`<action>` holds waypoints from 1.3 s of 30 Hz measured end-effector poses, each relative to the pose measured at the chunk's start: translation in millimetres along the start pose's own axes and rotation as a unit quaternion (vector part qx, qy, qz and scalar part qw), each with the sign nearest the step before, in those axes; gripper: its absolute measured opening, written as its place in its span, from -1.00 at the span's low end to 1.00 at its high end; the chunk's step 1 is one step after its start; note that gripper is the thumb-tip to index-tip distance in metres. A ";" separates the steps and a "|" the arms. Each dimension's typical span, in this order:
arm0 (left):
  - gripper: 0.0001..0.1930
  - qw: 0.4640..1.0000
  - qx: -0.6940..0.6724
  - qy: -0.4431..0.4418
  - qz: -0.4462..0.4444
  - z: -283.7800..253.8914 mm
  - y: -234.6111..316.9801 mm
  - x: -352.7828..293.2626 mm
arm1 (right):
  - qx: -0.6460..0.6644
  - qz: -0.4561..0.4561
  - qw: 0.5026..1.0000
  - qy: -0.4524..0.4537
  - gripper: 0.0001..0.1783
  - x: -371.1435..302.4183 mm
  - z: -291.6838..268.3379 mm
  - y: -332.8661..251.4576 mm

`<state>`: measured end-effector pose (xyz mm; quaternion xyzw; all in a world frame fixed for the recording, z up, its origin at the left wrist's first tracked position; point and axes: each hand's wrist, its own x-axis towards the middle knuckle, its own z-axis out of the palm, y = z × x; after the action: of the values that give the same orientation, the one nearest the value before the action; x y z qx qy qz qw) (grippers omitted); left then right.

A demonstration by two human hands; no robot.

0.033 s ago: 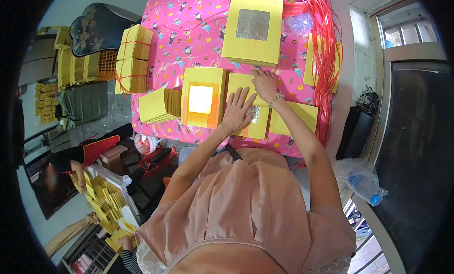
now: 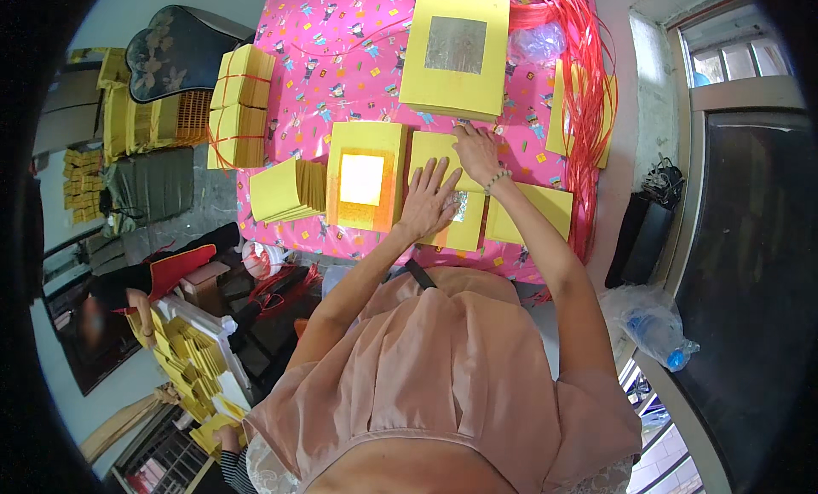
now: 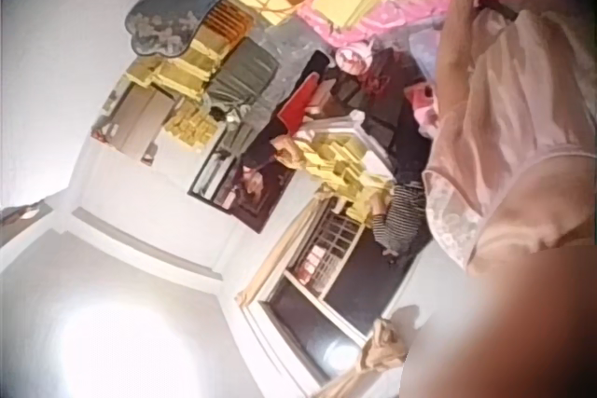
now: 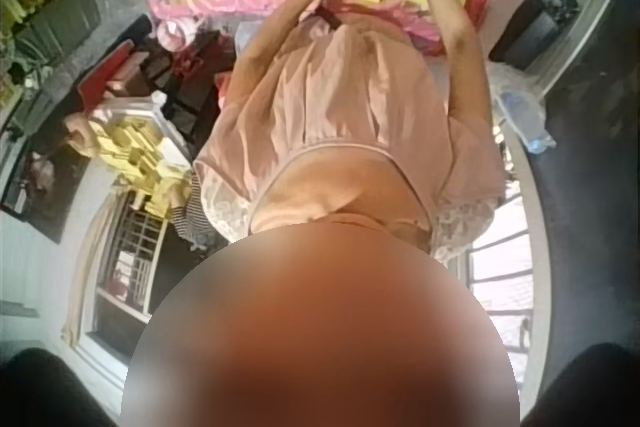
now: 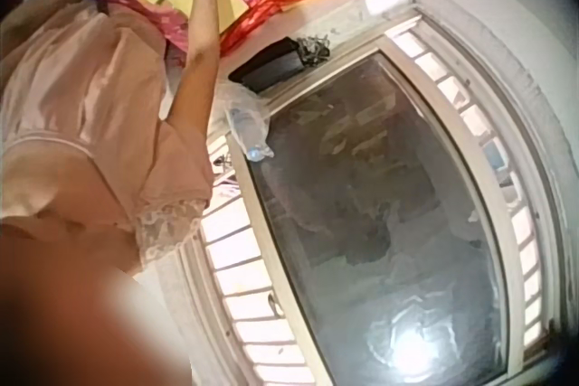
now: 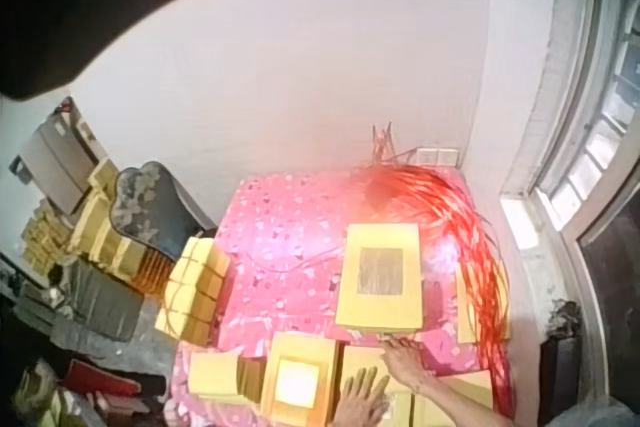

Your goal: The person is sorting and stacking yellow gold and silver leaf papers onto a table.

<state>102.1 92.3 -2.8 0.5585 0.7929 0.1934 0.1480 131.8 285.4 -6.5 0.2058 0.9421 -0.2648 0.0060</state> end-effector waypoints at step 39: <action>-0.03 0.998 0.040 -0.040 0.012 10.6 -10.2 1.1 | -0.059 0.044 0.983 -0.171 -0.69 -65.6 9.9 -18.4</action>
<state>98.0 91.8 -16.9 0.5805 0.7870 0.1405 0.1547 183.7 240.9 2.0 0.1978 0.9311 -0.2398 0.1908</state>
